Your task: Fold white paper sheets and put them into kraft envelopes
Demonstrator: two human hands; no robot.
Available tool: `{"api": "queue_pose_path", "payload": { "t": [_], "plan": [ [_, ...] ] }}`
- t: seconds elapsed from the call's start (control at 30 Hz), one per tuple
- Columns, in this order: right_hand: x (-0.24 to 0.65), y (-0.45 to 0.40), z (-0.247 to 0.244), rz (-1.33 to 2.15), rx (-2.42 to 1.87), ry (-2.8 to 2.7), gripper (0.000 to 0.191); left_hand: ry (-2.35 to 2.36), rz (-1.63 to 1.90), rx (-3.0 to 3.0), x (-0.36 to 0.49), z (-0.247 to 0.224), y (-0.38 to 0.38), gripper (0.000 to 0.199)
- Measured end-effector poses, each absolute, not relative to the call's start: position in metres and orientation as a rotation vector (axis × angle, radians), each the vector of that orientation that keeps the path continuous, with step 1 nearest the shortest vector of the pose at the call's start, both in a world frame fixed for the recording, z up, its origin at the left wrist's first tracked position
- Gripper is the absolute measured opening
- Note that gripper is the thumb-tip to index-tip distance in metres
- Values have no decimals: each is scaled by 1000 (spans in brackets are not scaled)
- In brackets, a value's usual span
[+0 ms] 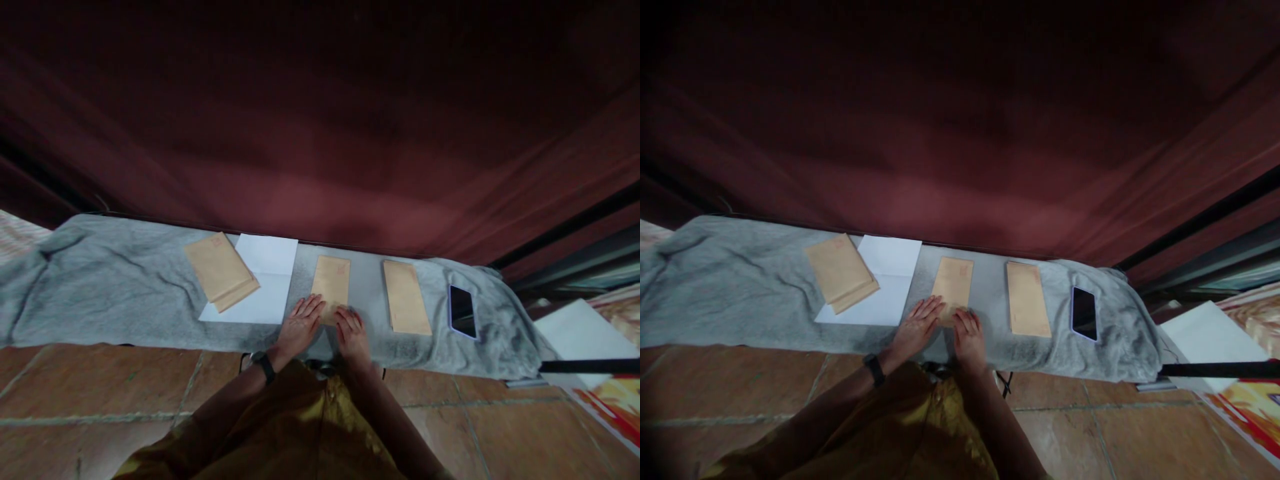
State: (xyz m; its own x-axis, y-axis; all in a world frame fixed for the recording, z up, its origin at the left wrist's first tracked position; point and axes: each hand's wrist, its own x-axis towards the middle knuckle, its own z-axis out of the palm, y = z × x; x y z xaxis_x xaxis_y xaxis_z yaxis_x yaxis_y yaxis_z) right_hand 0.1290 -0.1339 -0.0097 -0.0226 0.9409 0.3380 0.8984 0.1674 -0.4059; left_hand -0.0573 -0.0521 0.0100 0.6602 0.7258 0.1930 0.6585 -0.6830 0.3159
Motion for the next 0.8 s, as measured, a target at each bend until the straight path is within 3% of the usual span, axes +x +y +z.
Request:
{"api": "queue_pose_path", "payload": {
  "t": [0.2, 0.53, 0.8],
  "plan": [
    [94, -155, -9, 84, -1635, -2130, 57, 1134, 390, 2710, -58, 11, -53, 50],
    [116, -168, 1, 70, -1734, -2064, 53, 1224, 461, 2633, -56, 9, -57, 63],
    [115, -171, -19, 35, -1742, -2076, 59, 868, 385, 2703, -22, 13, -91, 50]
  ]
}}
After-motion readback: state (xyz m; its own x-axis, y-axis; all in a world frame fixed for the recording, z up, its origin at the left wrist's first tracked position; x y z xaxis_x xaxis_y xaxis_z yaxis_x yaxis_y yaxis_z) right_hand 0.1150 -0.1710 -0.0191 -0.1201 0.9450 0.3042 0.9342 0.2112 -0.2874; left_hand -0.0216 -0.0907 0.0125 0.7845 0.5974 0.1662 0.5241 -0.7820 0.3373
